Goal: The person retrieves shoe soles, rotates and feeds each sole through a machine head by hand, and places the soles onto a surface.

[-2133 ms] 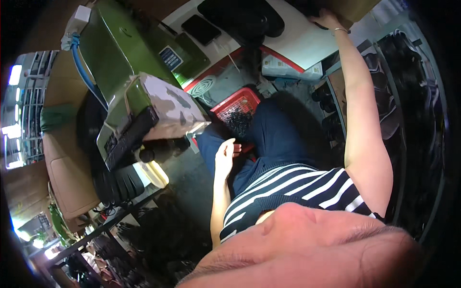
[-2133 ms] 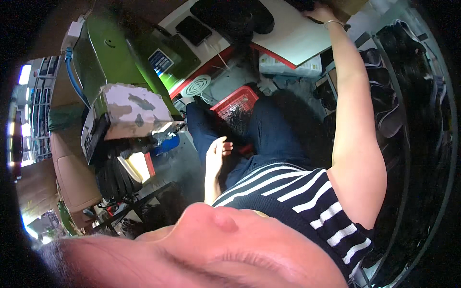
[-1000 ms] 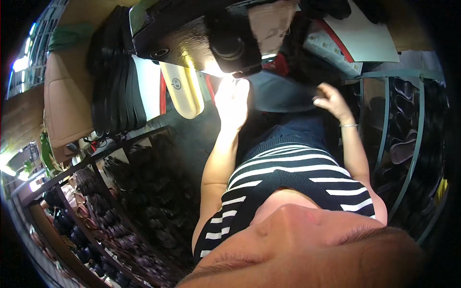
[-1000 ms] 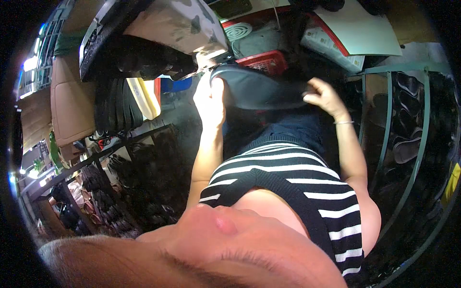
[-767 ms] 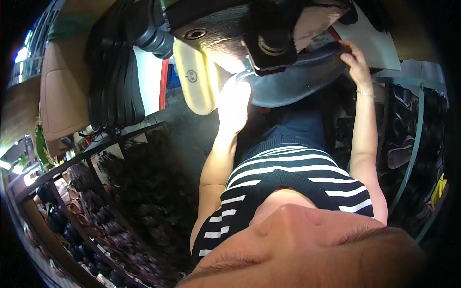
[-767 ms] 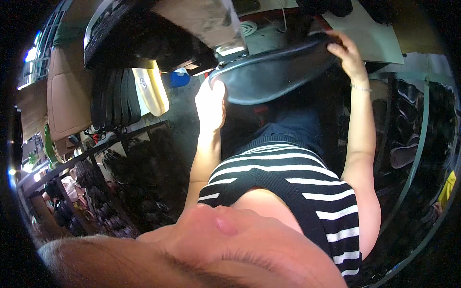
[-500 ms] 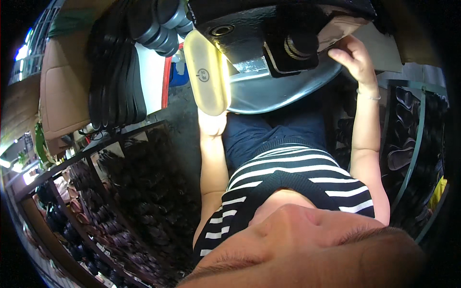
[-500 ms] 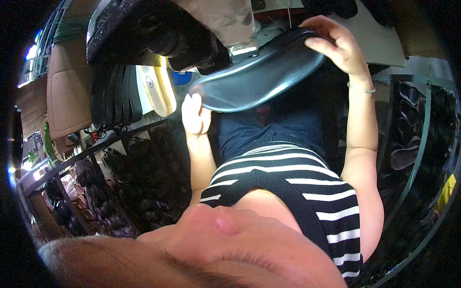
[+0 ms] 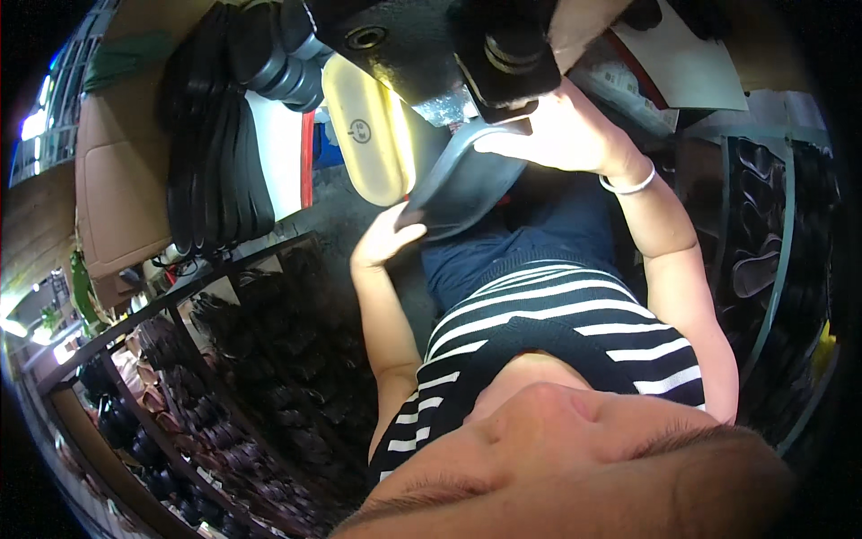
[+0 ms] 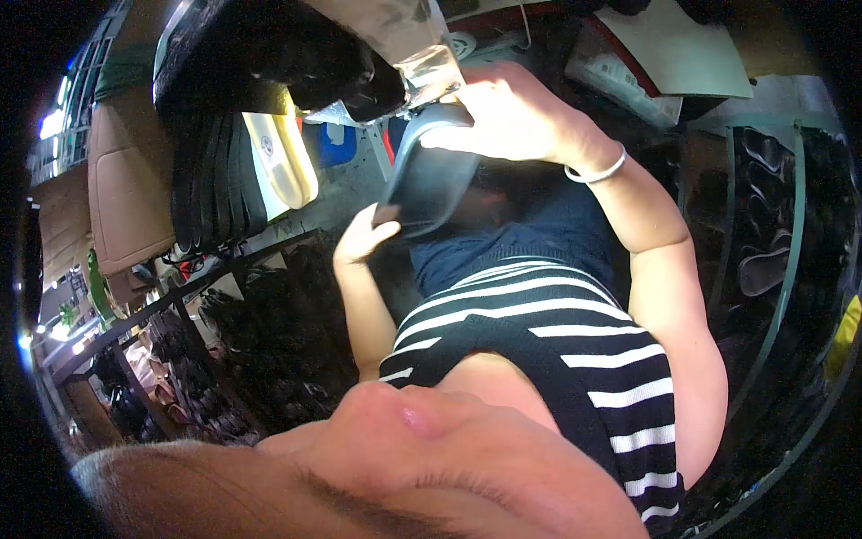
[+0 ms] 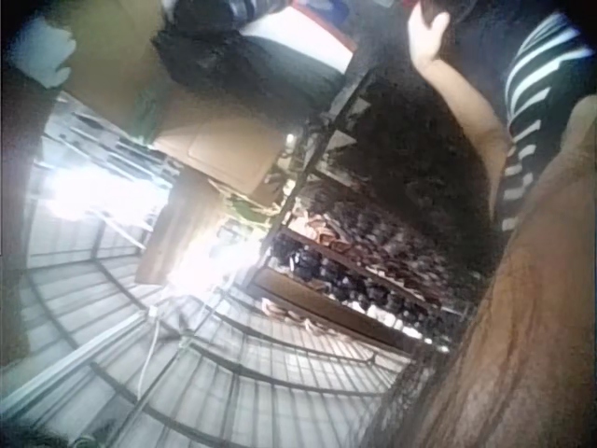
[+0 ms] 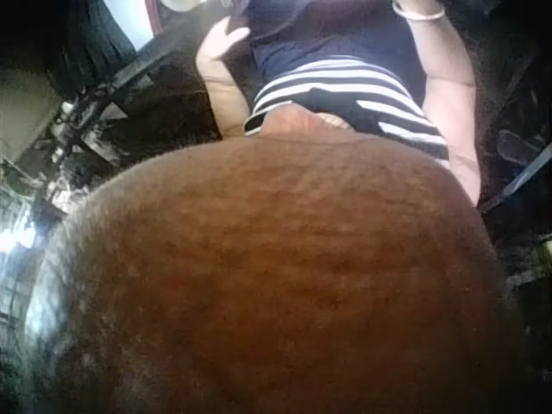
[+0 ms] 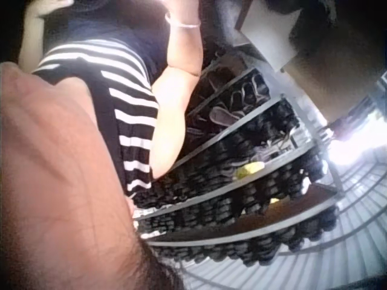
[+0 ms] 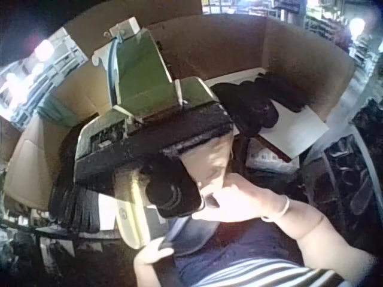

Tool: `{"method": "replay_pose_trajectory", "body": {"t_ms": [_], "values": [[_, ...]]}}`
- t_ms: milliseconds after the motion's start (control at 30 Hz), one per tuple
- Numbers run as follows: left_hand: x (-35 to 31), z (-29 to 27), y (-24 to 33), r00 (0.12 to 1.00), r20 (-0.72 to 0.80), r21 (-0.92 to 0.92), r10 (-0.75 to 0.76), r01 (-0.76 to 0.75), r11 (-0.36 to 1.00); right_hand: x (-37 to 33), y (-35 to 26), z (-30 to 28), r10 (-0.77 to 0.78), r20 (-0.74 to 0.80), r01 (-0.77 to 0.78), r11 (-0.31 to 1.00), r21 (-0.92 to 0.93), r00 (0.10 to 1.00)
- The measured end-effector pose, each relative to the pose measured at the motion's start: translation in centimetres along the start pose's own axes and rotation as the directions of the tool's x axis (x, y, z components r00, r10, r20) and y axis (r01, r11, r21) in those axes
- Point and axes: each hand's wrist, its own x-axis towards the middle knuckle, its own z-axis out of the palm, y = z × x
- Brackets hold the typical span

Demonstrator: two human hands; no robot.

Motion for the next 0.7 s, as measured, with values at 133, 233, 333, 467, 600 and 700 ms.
{"method": "replay_pose_trajectory", "body": {"t_ms": [133,233,333,467,600,700], "values": [[4.1,6.8,8.0,0.835,-0.011,0.190,0.550,-0.538,0.821,0.4,1.1,0.6,-0.052,0.045,0.057,0.991,-0.118,0.998],[5.9,8.9,11.5,0.771,-0.301,-0.258,0.561,-0.632,0.731,-0.7,0.4,0.8,0.168,0.022,-0.169,0.982,0.080,0.986],[6.5,9.9,12.4,0.787,-0.372,-0.180,0.492,-0.581,0.793,-6.2,1.5,2.9,0.421,0.182,-0.392,0.491,0.778,0.889],[6.7,10.5,10.5,0.713,-0.515,0.019,0.475,-0.545,0.838,-17.2,1.9,5.7,0.549,0.578,-0.795,0.374,0.476,0.604],[5.2,10.0,10.3,0.613,-0.560,0.293,0.557,-0.482,0.826,-21.4,6.2,2.0,0.701,0.448,-0.825,0.392,0.408,0.555],[4.6,9.5,10.4,0.569,-0.541,0.378,0.619,-0.493,0.784,-18.4,7.8,-3.9,0.757,0.206,-0.701,0.417,0.578,0.621]]}}
